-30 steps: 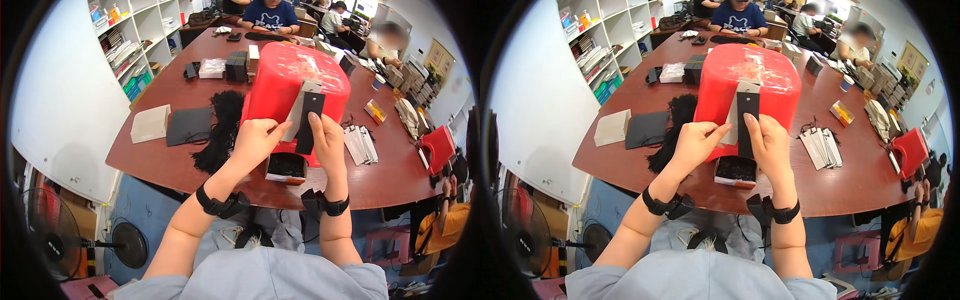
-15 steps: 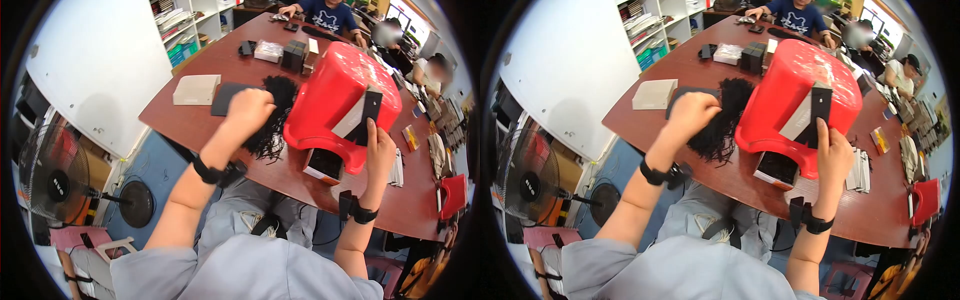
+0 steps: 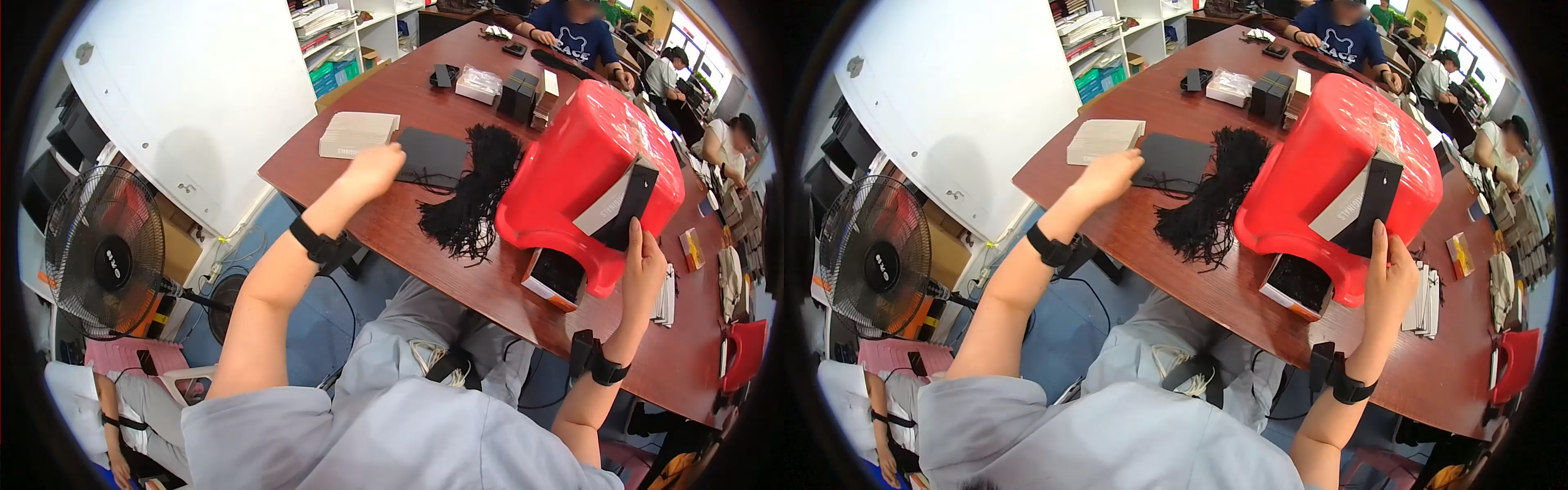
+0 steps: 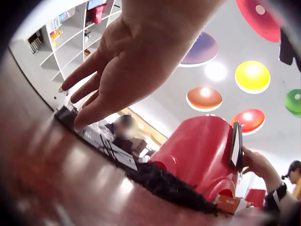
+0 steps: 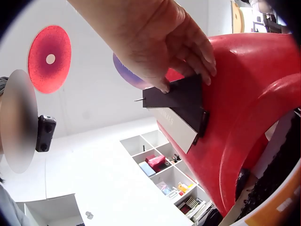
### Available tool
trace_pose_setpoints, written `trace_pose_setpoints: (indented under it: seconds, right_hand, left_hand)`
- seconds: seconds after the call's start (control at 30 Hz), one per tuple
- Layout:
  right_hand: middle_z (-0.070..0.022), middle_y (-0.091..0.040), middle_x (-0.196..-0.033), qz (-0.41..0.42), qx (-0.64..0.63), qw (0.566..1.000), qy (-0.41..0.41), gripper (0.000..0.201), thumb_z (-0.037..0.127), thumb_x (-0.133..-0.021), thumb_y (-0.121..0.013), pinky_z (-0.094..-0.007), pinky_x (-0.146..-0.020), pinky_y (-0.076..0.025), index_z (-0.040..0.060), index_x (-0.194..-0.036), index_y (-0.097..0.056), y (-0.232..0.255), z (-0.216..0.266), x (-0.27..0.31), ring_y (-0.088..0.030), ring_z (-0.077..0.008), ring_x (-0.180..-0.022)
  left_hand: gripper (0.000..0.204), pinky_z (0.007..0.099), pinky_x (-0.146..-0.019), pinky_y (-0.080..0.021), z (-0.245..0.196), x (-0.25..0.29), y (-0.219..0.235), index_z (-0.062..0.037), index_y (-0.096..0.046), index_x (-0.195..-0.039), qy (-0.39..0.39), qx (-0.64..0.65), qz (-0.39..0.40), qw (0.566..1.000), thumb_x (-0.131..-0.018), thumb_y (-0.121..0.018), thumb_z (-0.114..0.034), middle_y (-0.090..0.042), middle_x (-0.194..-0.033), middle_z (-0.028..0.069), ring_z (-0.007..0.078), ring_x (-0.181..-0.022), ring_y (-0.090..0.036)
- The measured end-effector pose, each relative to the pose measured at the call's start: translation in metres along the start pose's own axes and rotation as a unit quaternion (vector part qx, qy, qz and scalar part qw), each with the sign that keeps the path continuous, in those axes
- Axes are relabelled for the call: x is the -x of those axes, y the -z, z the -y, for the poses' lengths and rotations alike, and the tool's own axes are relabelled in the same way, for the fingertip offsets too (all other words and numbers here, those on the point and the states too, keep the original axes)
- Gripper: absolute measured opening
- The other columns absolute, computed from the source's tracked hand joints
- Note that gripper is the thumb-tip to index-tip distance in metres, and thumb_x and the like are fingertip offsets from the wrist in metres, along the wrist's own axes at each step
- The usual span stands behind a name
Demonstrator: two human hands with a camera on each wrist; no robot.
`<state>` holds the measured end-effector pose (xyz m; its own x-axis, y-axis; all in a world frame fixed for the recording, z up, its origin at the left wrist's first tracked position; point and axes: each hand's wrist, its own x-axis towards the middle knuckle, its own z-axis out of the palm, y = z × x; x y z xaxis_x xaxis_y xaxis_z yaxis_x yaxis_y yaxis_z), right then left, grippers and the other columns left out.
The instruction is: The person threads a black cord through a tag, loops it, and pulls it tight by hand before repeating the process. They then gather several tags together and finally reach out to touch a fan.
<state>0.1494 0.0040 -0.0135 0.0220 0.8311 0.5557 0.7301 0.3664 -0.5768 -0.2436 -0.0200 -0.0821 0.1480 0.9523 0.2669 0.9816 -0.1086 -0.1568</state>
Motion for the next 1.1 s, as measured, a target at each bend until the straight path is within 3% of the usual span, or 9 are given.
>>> trace_pose_setpoints:
  seconds: [0.17,0.4,0.53,0.63,0.7,0.8,0.83,0.9,1.1]
  right_hand:
    - [-0.0139,-0.04,-0.053,0.007,0.005,1.0,0.024,0.038,0.031,-0.084,-0.049,-0.0288,-0.047,-0.032,-0.0038,-0.07,-0.051,0.002,-0.005,0.0,-0.032,-0.017,-0.048]
    - [-0.0148,-0.042,-0.052,0.033,0.02,0.999,0.023,0.038,0.032,-0.083,-0.05,-0.0295,-0.046,-0.032,-0.0034,-0.069,-0.052,0.006,-0.006,0.002,-0.036,-0.017,-0.046]
    - [-0.0151,-0.043,-0.052,0.022,0.003,1.0,0.022,0.036,0.031,-0.083,-0.051,-0.0301,-0.046,-0.032,-0.003,-0.069,-0.053,0.003,-0.003,0.004,-0.039,-0.0172,-0.046]
    - [-0.0159,-0.044,-0.052,0.021,-0.014,0.999,0.02,0.034,0.028,-0.082,-0.054,-0.0318,-0.046,-0.033,-0.0027,-0.066,-0.052,0.001,-0.007,0.003,-0.039,-0.0177,-0.045]
    - [-0.0166,-0.045,-0.05,0.014,-0.013,1.0,0.015,0.038,0.029,-0.081,-0.054,-0.0339,-0.044,-0.033,-0.0026,-0.06,-0.05,-0.003,-0.013,0.003,-0.042,-0.0231,-0.042]
    - [-0.0168,-0.046,-0.048,0.022,-0.023,0.999,0.008,0.041,0.031,-0.08,-0.054,-0.0363,-0.043,-0.033,-0.0012,-0.055,-0.048,-0.008,-0.016,0.005,-0.047,-0.0303,-0.044]
    - [-0.0175,-0.046,-0.048,0.019,-0.027,0.999,0.006,0.043,0.033,-0.08,-0.054,-0.0367,-0.043,-0.034,-0.0009,-0.054,-0.048,-0.011,-0.019,0.005,-0.047,-0.031,-0.044]
    - [-0.0138,-0.05,-0.048,0.035,-0.034,0.999,-0.009,0.042,0.034,-0.08,-0.053,-0.0357,-0.044,-0.036,0.0003,-0.055,-0.05,-0.011,-0.017,0.006,-0.051,-0.0287,-0.045]
    - [-0.008,-0.053,-0.046,0.068,-0.025,0.997,-0.03,0.042,0.037,-0.081,-0.051,-0.0324,-0.046,-0.039,0.0024,-0.058,-0.053,-0.006,-0.008,0.006,-0.054,-0.0242,-0.046]
  left_hand:
    - [0.011,0.0368,-0.065,-0.047,0.045,0.003,-0.007,-0.0001,-0.058,-0.076,0.141,-0.095,-0.059,0.984,-0.067,-0.05,-0.001,-0.058,-0.077,0.0158,0.0291,-0.076,-0.057]
    - [0.007,0.0371,-0.065,-0.047,0.052,0.016,-0.003,-0.0002,-0.058,-0.07,0.088,-0.102,0.022,0.991,-0.066,-0.052,-0.002,-0.058,-0.077,0.0173,0.0298,-0.076,-0.057]
    - [0.006,0.036,-0.063,-0.048,0.058,0.02,0.006,-0.001,-0.057,-0.07,0.129,-0.12,-0.045,0.983,-0.066,-0.053,-0.003,-0.058,-0.077,0.0153,0.0287,-0.074,-0.058]
    - [0.007,0.0338,-0.062,-0.047,0.036,0.009,0.036,0.0014,-0.058,-0.071,0.156,-0.097,-0.185,0.965,-0.067,-0.055,-0.004,-0.059,-0.076,0.0133,0.0291,-0.073,-0.057]
    - [0.011,0.0298,-0.061,-0.045,0.0,-0.006,0.063,0.0032,-0.059,-0.075,0.171,0.285,-0.267,0.905,-0.069,-0.059,-0.006,-0.058,-0.073,0.0109,0.0244,-0.068,-0.057]
    - [0.01,0.024,-0.058,-0.041,-0.092,-0.019,0.101,0.0024,-0.059,-0.081,0.018,0.537,-0.226,0.812,-0.074,-0.059,-0.005,-0.055,-0.068,0.0083,0.0113,-0.065,-0.052]
    - [0.012,0.0205,-0.054,-0.038,-0.121,-0.025,0.107,0.0057,-0.057,-0.078,-0.041,0.571,-0.215,0.791,-0.075,-0.059,-0.006,-0.051,-0.064,0.0014,0.0073,-0.06,-0.046]
    - [0.01,0.0209,-0.053,-0.039,-0.163,-0.038,0.112,0.0025,-0.06,-0.08,-0.114,0.574,-0.198,0.786,-0.075,-0.06,-0.006,-0.055,-0.067,0.0059,0.0075,-0.06,-0.049]
    - [0.018,0.019,-0.057,-0.045,-0.201,-0.073,0.113,0.0047,-0.061,-0.085,-0.077,0.676,-0.052,0.731,-0.077,-0.061,-0.011,-0.062,-0.075,0.0056,0.005,-0.065,-0.055]
